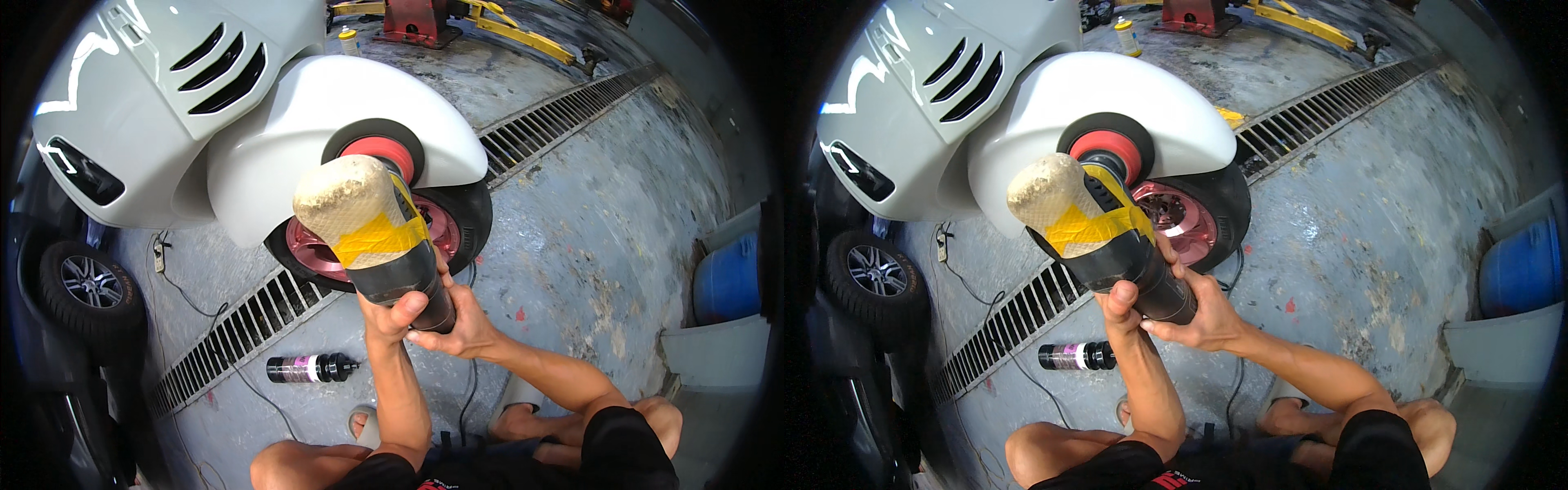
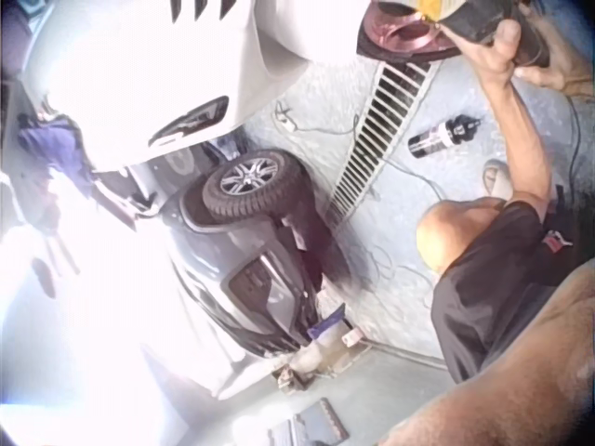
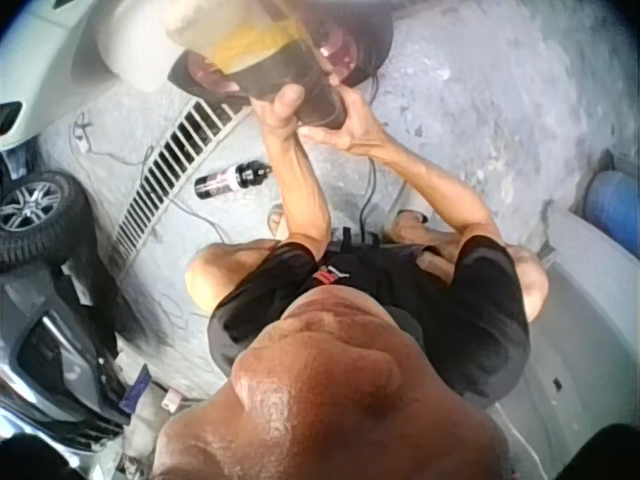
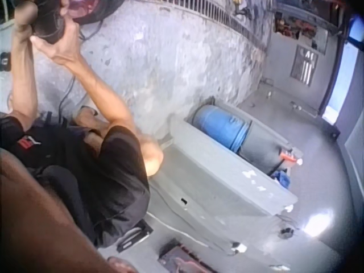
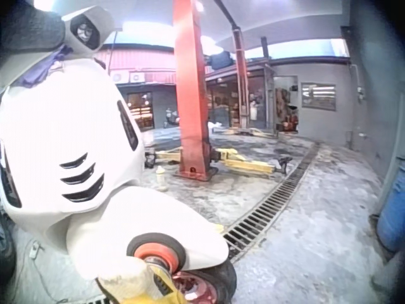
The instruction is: The person uses a rotary polisher with a foam pad to polish the front fender of a white scooter. They apply polishing compound from a bottle, polish the surface, and wipe it with a purple microfiber cloth. The process is repeated multiple times on the same area.
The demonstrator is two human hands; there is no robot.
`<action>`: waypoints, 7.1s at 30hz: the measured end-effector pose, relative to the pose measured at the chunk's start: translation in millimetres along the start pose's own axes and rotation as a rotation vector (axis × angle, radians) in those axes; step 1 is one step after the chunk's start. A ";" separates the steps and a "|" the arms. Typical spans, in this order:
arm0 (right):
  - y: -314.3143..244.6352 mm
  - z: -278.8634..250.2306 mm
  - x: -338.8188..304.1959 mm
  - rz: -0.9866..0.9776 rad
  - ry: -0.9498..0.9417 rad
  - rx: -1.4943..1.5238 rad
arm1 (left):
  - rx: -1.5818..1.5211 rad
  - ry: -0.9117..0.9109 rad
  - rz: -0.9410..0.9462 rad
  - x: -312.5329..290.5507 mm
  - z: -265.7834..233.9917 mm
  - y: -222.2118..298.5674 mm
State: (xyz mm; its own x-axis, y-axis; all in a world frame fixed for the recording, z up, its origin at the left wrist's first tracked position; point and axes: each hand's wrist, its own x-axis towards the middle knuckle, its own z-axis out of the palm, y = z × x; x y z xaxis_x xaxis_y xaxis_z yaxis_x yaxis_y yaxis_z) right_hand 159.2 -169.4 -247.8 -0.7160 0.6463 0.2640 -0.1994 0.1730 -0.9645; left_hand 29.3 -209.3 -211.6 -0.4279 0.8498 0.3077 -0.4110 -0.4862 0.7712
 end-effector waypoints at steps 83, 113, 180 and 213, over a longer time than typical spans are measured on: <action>79.8 -32.2 -16.9 0.131 -0.053 0.342 | 0.483 -0.106 0.025 -5.3 -5.2 -52.6; 112.5 -75.8 -71.9 0.072 -0.025 0.252 | 0.714 -0.107 0.033 24.1 78.0 -31.0; -37.1 3.3 15.1 0.125 -0.059 0.286 | 0.264 0.059 -0.073 17.0 30.3 50.5; -30.1 40.3 51.8 0.140 -0.186 -0.008 | 0.021 0.043 0.104 13.9 -46.3 45.3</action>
State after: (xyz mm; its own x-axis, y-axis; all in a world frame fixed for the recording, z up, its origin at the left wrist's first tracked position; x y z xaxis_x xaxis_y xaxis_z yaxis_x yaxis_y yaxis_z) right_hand 101.1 -171.0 -205.0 -0.8473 0.5167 0.1228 -0.0842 0.0976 -0.9917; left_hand -32.5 -229.0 -198.2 -0.5019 0.7851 0.3629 -0.3459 -0.5667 0.7478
